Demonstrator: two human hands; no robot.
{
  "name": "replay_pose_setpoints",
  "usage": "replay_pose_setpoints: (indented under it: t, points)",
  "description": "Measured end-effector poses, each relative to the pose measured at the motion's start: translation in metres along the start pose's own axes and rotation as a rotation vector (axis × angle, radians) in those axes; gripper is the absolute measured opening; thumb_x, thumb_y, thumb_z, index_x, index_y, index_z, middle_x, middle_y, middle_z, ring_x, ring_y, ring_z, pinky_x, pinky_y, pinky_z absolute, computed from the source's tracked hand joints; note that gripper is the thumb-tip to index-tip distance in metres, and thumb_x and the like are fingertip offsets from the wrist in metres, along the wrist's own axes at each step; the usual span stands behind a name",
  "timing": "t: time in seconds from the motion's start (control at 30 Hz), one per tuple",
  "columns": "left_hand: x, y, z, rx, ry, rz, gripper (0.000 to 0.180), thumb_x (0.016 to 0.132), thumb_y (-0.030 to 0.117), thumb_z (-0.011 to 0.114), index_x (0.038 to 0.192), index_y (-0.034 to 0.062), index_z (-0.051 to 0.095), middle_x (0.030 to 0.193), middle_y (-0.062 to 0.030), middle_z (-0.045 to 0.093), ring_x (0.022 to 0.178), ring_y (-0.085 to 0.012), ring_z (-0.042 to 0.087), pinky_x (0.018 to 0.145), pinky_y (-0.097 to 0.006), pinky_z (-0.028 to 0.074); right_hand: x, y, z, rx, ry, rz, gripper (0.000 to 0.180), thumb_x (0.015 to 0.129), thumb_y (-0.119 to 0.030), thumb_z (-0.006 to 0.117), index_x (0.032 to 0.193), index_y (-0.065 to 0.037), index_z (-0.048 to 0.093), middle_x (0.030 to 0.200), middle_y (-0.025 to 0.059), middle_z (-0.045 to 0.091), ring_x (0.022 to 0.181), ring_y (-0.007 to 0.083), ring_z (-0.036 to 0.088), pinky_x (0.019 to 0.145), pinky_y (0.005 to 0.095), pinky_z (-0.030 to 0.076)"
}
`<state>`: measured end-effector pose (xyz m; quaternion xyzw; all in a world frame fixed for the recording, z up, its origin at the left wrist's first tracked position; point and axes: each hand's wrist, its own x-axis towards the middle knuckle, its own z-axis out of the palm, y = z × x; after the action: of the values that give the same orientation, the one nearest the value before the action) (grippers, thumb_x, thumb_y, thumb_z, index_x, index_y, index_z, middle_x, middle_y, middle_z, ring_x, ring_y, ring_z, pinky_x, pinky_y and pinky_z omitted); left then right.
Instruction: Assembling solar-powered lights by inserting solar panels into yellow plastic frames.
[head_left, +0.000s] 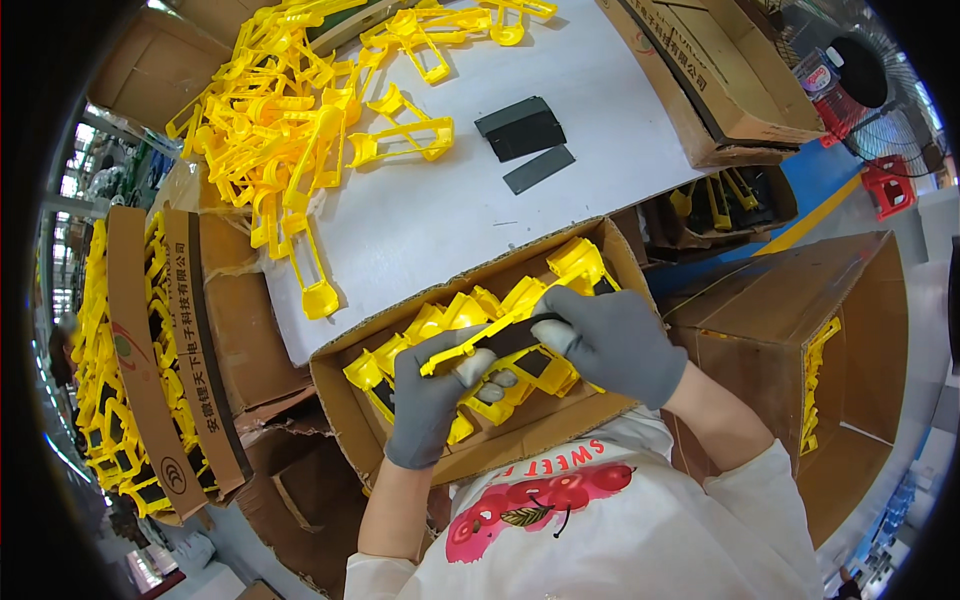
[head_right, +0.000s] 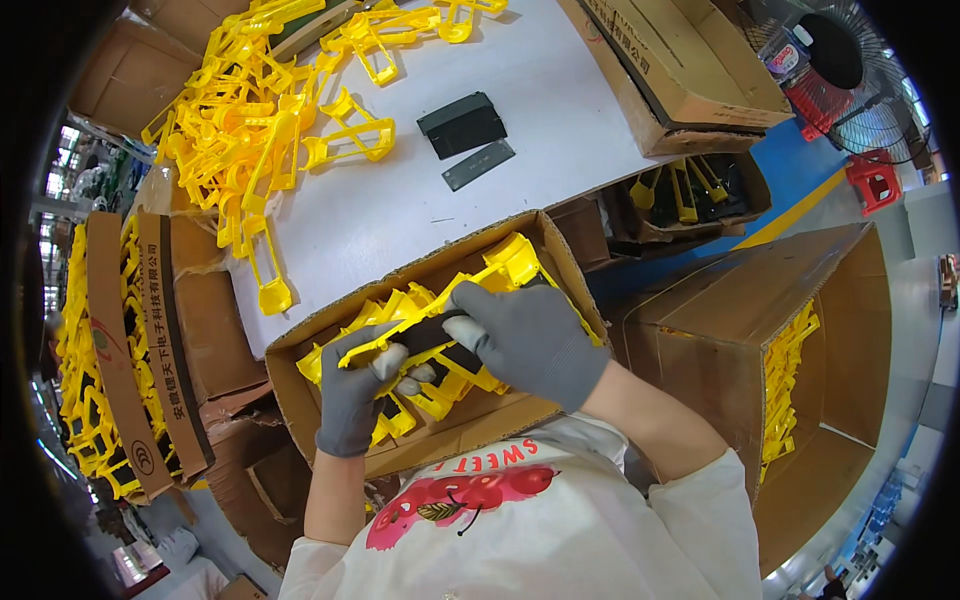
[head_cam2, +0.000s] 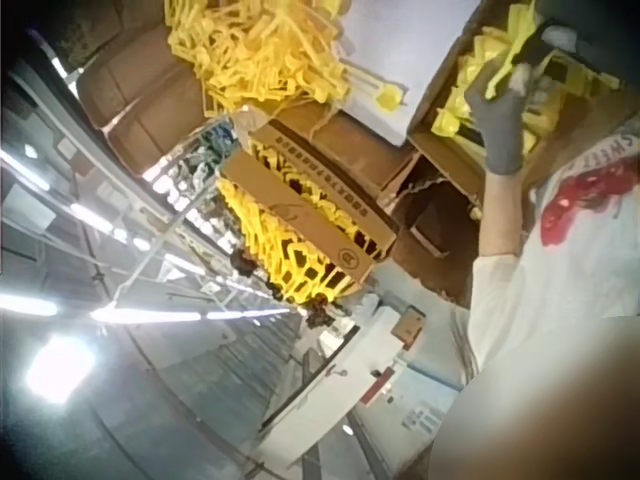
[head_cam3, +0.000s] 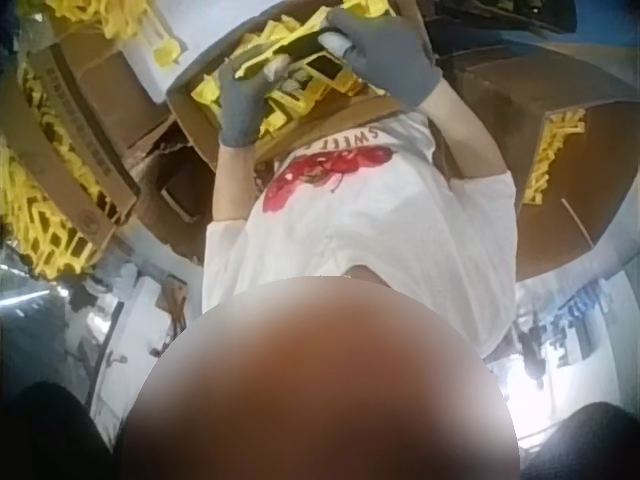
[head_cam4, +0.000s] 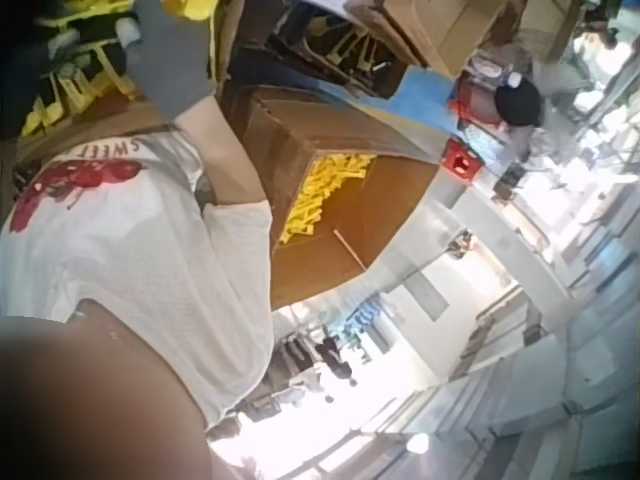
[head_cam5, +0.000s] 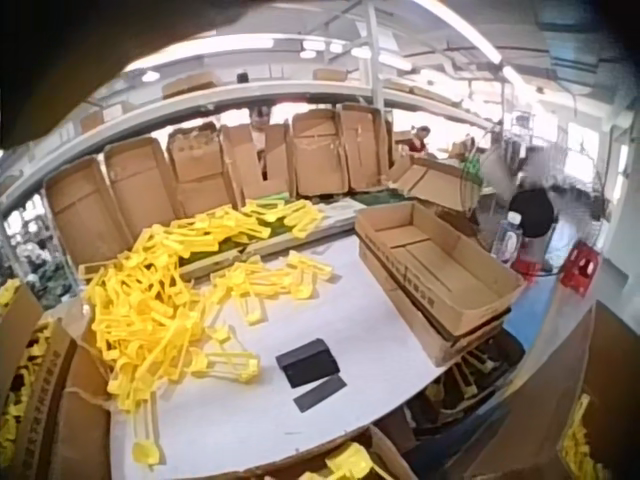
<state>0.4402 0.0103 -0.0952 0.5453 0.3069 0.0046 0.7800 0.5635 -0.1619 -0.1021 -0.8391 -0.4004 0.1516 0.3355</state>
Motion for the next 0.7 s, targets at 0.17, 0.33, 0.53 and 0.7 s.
replay_pose_setpoints:
  t: [0.17,0.33,0.53,0.7]
  points:
    - [-0.003,0.000,-0.007,0.033,0.039,0.010,0.028,0.083,0.002,0.066,0.109,-0.0081,0.063,0.089,-0.0132,0.067,0.069,-0.0207,0.069,0.060,-0.024,0.054,-0.012,-0.003,0.000,-0.150,0.319,0.056,0.042,0.077,-0.033,0.077,0.107,-0.011,0.060,0.077,0.0051,0.065,0.064,0.0227,0.063,0.057,0.0317,0.050]
    - [-0.015,-0.006,-0.021,0.104,-0.082,-0.030,0.026,0.084,-0.002,0.064,0.109,-0.0089,0.063,0.088,-0.0135,0.067,0.068,-0.0189,0.068,0.057,-0.023,0.054,-0.012,0.015,0.003,0.390,0.045,0.069,0.041,0.079,-0.022,0.075,0.113,-0.007,0.060,0.086,0.0099,0.065,0.074,0.0183,0.064,0.068,0.0274,0.052]
    - [-0.026,-0.022,-0.030,0.121,-0.069,-0.061,0.024,0.084,-0.002,0.066,0.107,-0.0083,0.063,0.087,-0.0139,0.068,0.070,-0.0175,0.068,0.056,-0.023,0.054,-0.045,0.011,0.037,0.253,-0.062,0.115,0.019,0.080,-0.018,0.074,0.094,-0.007,0.066,0.075,0.0099,0.066,0.064,0.0228,0.066,0.060,0.0292,0.051]
    - [-0.033,0.003,-0.061,0.221,-0.136,-0.282,0.021,0.083,-0.002,0.062,0.103,-0.0054,0.058,0.088,-0.0103,0.063,0.068,-0.0186,0.068,0.054,-0.024,0.054,-0.057,0.000,0.052,0.185,-0.180,0.101,0.038,0.078,-0.041,0.072,0.102,-0.013,0.061,0.069,0.0065,0.064,0.061,0.0250,0.065,0.057,0.0340,0.050]
